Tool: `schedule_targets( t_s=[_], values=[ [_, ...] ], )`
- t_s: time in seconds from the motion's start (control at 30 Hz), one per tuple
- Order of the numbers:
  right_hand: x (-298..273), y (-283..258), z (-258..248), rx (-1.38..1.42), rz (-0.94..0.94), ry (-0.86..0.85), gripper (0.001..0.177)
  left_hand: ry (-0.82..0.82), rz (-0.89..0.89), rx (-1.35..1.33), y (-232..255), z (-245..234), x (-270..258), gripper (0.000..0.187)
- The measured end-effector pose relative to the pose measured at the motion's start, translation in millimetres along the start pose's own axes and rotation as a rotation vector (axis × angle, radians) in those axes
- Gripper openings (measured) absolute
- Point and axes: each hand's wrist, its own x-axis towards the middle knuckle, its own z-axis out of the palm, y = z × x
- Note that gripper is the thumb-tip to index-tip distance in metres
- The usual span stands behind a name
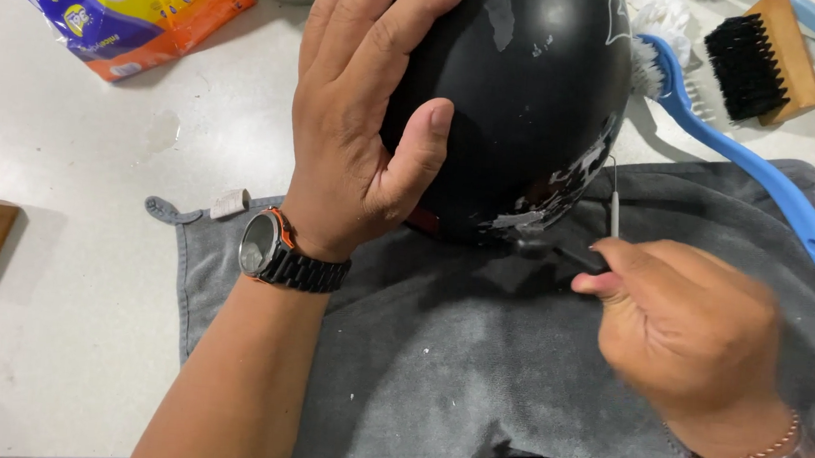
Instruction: The person cleans a black helmet by scraping off residue with a metal tool and scrubbing the surface with a brush. They also use a cloth to wipe the helmet and a bowl of water to rinse the brush.
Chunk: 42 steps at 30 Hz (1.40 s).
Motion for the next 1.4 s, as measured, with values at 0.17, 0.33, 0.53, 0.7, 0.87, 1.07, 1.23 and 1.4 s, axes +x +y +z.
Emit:
schedule_targets(
  t_s=[0.17, 0.33, 0.53, 0.7, 0.87, 1.07, 1.23, 1.4],
  values=[
    [-3.1, 3.0, 0.8, 0.003, 0.029, 0.013, 0.036, -0.016, 0.044, 0.003, 3.0, -0.6, 2.7, 0.050],
    [-3.2, 6.1, -1.7, -0.020, 0.021, -0.004, 0.033, -0.023, -0.011, 0.024, 3.3, 0.2, 0.8, 0.054],
    [5.3, 19.5, -16.6, 0.012, 0.069, 0.035, 0.027, -0.003, 0.008, 0.020, 1.3, 1.6, 1.0, 0.054],
    [17.3, 13.9, -20.3, -0.049, -0.099, 0.022, 0.037, -0.007, 0.009, 0.020, 3.0, -0.1, 2.5, 0.056],
    [26.0, 6.1, -22.8, -0.057, -0.134, 0.055, 0.033, -0.007, 0.007, 0.021, 3.5, -1.6, 1.8, 0.056],
    [30.0, -5.6, -26.9, -0.117, -0.095, -0.001, 0.035, 0.003, -0.022, 0.017, 4.9, -0.3, 0.7, 0.052],
    [35.2, -9.8, -31.0, -0.133, -0.072, -0.005, 0.037, 0.008, -0.032, 0.029, 6.1, -1.6, 0.9, 0.050],
    [36.2, -18.0, -27.9, -0.175, -0.166, 0.014, 0.036, 0.019, -0.024, 0.038, 4.9, -2.8, 2.2, 0.050]
  ],
)
